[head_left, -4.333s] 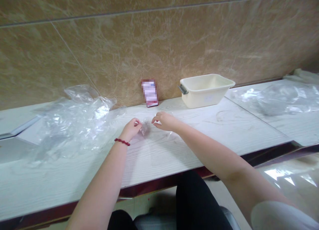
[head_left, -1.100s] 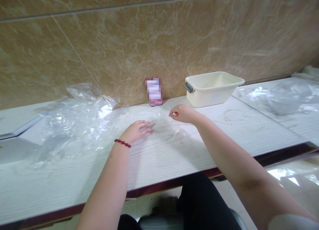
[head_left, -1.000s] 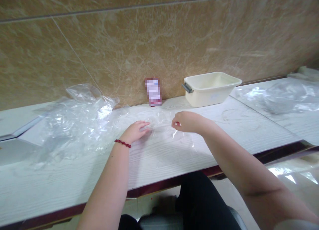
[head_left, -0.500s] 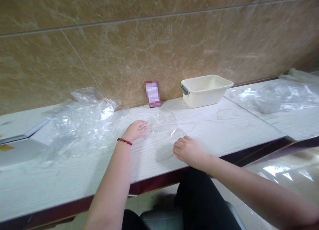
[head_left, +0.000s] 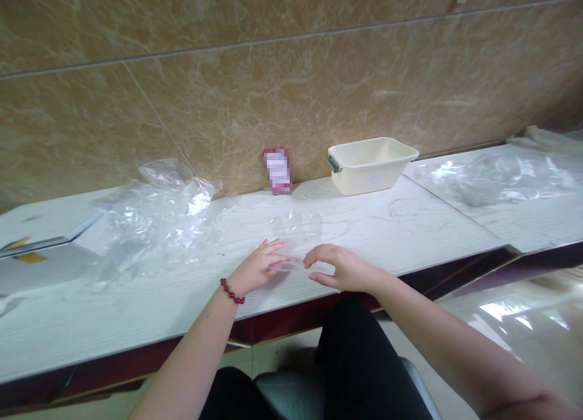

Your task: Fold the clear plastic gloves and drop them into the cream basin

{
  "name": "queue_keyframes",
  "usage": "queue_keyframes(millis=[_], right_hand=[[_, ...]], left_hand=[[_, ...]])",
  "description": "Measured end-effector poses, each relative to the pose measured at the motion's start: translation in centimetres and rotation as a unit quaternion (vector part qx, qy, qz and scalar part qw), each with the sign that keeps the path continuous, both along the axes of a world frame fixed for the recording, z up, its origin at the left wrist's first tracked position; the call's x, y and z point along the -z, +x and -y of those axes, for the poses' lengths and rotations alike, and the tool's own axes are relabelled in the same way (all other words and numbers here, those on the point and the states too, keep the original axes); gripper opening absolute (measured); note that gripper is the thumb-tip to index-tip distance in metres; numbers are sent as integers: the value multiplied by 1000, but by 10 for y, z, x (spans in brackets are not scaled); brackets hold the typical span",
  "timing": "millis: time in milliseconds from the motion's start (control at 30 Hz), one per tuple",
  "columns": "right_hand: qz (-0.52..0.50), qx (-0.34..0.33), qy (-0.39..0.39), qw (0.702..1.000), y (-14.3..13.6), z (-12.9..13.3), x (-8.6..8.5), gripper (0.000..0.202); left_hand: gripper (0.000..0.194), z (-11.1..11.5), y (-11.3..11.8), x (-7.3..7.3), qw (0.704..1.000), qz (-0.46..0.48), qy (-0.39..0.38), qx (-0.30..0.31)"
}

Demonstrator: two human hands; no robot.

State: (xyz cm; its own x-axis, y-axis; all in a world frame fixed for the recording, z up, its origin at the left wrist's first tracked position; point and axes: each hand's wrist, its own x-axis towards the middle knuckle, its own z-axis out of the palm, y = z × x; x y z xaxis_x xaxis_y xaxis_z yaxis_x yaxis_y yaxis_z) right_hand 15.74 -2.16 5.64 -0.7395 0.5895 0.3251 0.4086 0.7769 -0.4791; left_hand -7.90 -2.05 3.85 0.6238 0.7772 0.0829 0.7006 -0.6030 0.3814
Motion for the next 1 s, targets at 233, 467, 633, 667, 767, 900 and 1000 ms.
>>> queue_keyframes(millis=[233,467,633,667,767,900,1000], right_hand=[[46,-51,-55,996,54,-20,16,82],[18,51,-50,997,28,-19,28,37],[-18,178,-15,984,2,-39,23,22],[-11,205,-12,979,-2,-45,22,22],[25,279,-48,959,-11,-63,21,24],[60,351,-122,926,-16,-86,21,29],[59,377,-128,915,-18,-99,21,23]], left_hand=[[30,-5,-1,1,995,103,-17,4],[33,-12,3,-6,986,134,-57,-79],[34,-33,8,-5,968,182,-101,-143],[34,-38,9,-5,962,195,-109,-156],[35,-51,15,-2,943,225,-115,-217],[31,-67,21,5,908,245,-103,-325],[31,-78,22,11,892,254,-96,-362]])
